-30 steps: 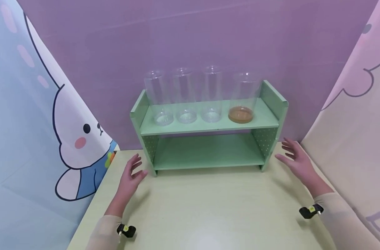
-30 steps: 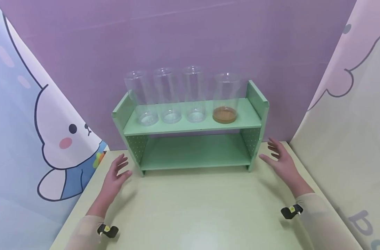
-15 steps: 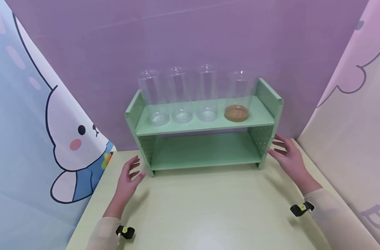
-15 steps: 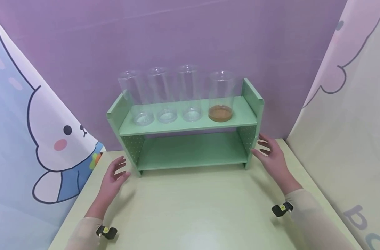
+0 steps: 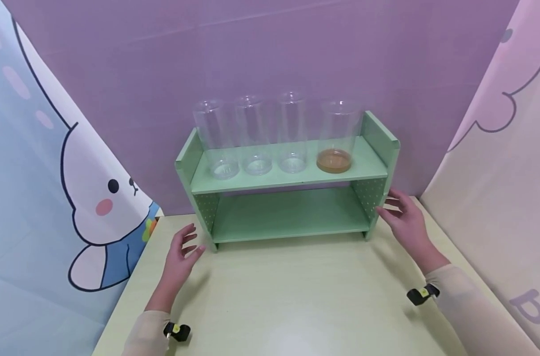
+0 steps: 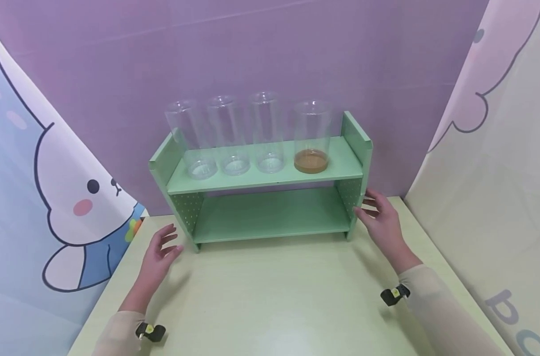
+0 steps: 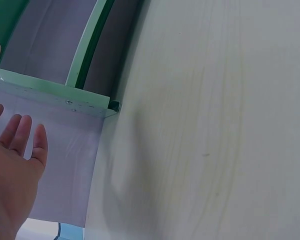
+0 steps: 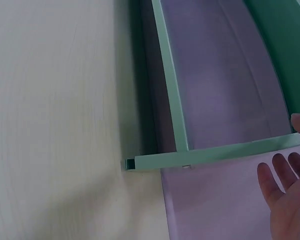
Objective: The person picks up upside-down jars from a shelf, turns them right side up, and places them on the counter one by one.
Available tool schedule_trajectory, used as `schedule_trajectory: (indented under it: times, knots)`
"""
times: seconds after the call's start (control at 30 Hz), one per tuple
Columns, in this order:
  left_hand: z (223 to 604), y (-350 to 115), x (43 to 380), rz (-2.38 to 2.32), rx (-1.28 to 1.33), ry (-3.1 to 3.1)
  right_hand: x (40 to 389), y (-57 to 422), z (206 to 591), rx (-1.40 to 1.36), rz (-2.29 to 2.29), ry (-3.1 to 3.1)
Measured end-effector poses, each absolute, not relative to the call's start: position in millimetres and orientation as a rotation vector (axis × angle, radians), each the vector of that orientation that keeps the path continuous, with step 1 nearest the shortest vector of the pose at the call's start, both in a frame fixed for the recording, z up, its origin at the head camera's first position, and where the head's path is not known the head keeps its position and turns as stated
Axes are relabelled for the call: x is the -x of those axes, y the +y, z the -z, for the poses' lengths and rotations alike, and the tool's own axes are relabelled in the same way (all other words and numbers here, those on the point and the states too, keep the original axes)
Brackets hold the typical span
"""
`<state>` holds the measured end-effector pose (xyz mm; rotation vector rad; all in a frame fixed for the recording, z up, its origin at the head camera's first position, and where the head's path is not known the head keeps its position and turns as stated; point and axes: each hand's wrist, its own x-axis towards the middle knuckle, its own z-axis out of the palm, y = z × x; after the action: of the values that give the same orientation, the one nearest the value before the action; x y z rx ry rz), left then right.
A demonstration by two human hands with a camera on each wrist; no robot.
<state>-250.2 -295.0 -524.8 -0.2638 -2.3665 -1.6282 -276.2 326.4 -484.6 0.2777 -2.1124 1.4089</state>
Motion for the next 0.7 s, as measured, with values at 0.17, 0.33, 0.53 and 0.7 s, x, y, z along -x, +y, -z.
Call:
schedule_trajectory:
  times: [0.17,0.33,0.53,0.7]
  knots:
    - [524.5,-297.6,249.3,1.626,0.247,-2.364,280.0,320.0,487.9,-0.187,-1.397,-2.101]
    - [521.5,-296.1,246.9,1.623,0.260,-2.340,279.1,310.7,488.0,-0.079,-1.353,-2.089]
    - [499.4,-278.9,237.3,1.620,0.332,-2.200,277.3,304.2,487.5,-0.081,-1.333,-2.052]
    - [459.8,-251.5,231.2,1.536,0.431,-2.063,277.2,304.7,486.6,-0.066,-1.306,-2.036]
